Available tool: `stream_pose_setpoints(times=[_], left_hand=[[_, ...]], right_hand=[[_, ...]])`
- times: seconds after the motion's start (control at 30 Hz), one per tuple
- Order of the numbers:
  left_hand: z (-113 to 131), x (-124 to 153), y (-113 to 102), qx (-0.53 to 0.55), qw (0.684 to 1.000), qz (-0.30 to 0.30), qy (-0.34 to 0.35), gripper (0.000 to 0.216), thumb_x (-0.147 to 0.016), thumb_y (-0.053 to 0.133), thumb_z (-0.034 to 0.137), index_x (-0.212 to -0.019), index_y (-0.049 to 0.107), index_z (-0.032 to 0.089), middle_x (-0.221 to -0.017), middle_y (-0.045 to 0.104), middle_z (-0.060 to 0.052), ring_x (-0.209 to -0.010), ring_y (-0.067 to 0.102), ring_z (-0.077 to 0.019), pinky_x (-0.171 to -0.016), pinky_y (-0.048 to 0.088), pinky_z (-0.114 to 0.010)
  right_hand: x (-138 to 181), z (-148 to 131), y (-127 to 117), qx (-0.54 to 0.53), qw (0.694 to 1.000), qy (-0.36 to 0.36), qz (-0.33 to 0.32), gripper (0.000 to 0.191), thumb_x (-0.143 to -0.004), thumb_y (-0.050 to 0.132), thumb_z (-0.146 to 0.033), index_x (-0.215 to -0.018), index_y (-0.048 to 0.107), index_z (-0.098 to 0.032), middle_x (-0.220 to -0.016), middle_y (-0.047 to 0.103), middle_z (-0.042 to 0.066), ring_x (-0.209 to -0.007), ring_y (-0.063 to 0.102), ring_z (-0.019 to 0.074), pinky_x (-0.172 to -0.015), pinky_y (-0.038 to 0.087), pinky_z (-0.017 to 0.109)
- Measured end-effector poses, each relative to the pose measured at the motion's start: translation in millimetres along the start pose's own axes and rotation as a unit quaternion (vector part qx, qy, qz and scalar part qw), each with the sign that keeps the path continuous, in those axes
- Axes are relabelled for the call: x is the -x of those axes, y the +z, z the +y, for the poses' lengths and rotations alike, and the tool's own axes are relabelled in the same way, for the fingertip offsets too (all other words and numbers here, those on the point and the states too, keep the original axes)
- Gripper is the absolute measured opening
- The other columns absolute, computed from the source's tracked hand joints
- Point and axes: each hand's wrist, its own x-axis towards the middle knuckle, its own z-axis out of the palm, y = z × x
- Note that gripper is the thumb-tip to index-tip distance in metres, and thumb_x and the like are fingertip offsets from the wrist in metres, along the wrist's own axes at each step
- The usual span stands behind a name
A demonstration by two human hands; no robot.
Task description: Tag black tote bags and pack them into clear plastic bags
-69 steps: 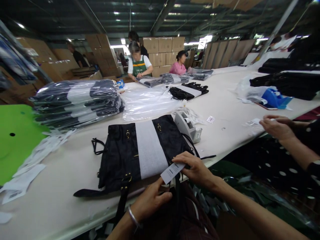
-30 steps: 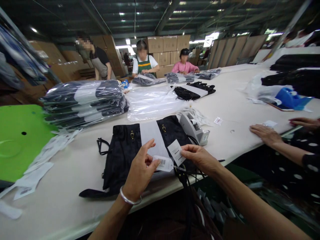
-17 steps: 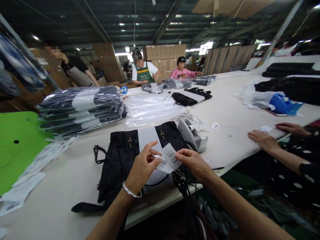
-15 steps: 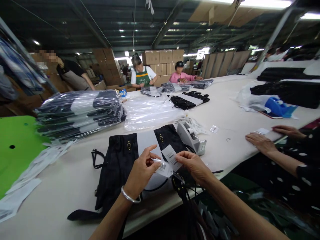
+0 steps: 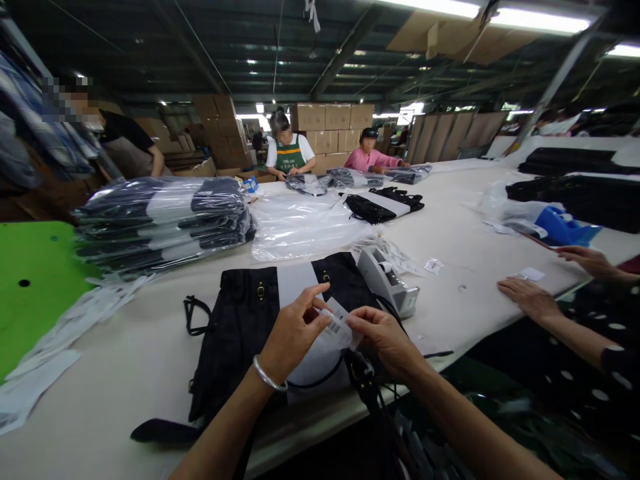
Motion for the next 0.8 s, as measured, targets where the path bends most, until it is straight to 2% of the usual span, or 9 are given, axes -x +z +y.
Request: stream_pose_setpoints(times=[0.33, 0.47, 0.57, 0.7, 0.8], left_hand=[[-11.0, -14.7, 5.4, -0.037, 0.998, 0.017, 0.039, 0.051, -0.085, 0.059, 0.016, -0.134, 0.053, 0.025, -0.096, 0.069, 0.001, -0.077, 0.063, -0.0124, -0.076, 0.05, -0.026], [-5.7, -12.5, 5.0, -0.019, 0.997, -0.001, 0.081, 0.047, -0.086, 0.057, 0.013, -0.132, 0.055, 0.024, -0.095, 0.068, 0.001, -0.085, 0.063, -0.0134, -0.082, 0.05, -0.027], [5.1, -11.9, 4.8, -0.03, 0.989, -0.039, 0.139, 0.041, -0.087, 0.053, 0.009, -0.126, 0.057, 0.022, -0.096, 0.068, -0.001, -0.091, 0.062, -0.0151, -0.089, 0.049, -0.03], [14.8, -18.9, 4.3, -0.109, 0.964, -0.088, 0.228, 0.034, -0.083, 0.049, 0.001, -0.107, 0.065, 0.02, -0.099, 0.069, -0.004, -0.105, 0.06, -0.0208, -0.097, 0.046, -0.038], [7.7, -30.3, 3.0, -0.127, 0.954, -0.089, 0.258, 0.025, -0.083, 0.05, 0.0, -0.084, 0.065, 0.02, -0.093, 0.07, -0.005, -0.115, 0.058, -0.0236, -0.101, 0.044, -0.042]], right_hand=[[6.1, -4.6, 10.3, -0.052, 0.997, 0.059, -0.027, 0.042, -0.063, 0.089, -0.049, -0.083, 0.071, -0.015, -0.074, 0.069, 0.001, -0.063, 0.06, 0.0109, -0.061, 0.049, 0.023], [2.7, -2.3, 5.3, -0.084, 0.994, 0.075, -0.013, 0.041, -0.061, 0.09, -0.045, -0.082, 0.069, -0.016, -0.072, 0.068, 0.0, -0.061, 0.059, 0.0106, -0.059, 0.05, 0.024], [-2.0, 1.9, 2.0, -0.075, 0.994, 0.075, 0.004, 0.041, -0.061, 0.091, -0.043, -0.082, 0.069, -0.015, -0.07, 0.066, -0.001, -0.058, 0.057, 0.0097, -0.054, 0.048, 0.022], [-3.8, 3.9, 2.0, -0.073, 0.993, 0.075, -0.049, 0.036, -0.064, 0.089, -0.036, -0.086, 0.069, -0.015, -0.078, 0.067, 0.0, -0.063, 0.059, 0.0098, -0.058, 0.05, 0.023], [-3.1, 0.4, 2.3, -0.105, 0.988, 0.086, -0.076, 0.033, -0.066, 0.088, -0.033, -0.086, 0.069, -0.015, -0.077, 0.068, -0.001, -0.062, 0.06, 0.0093, -0.059, 0.05, 0.022]])
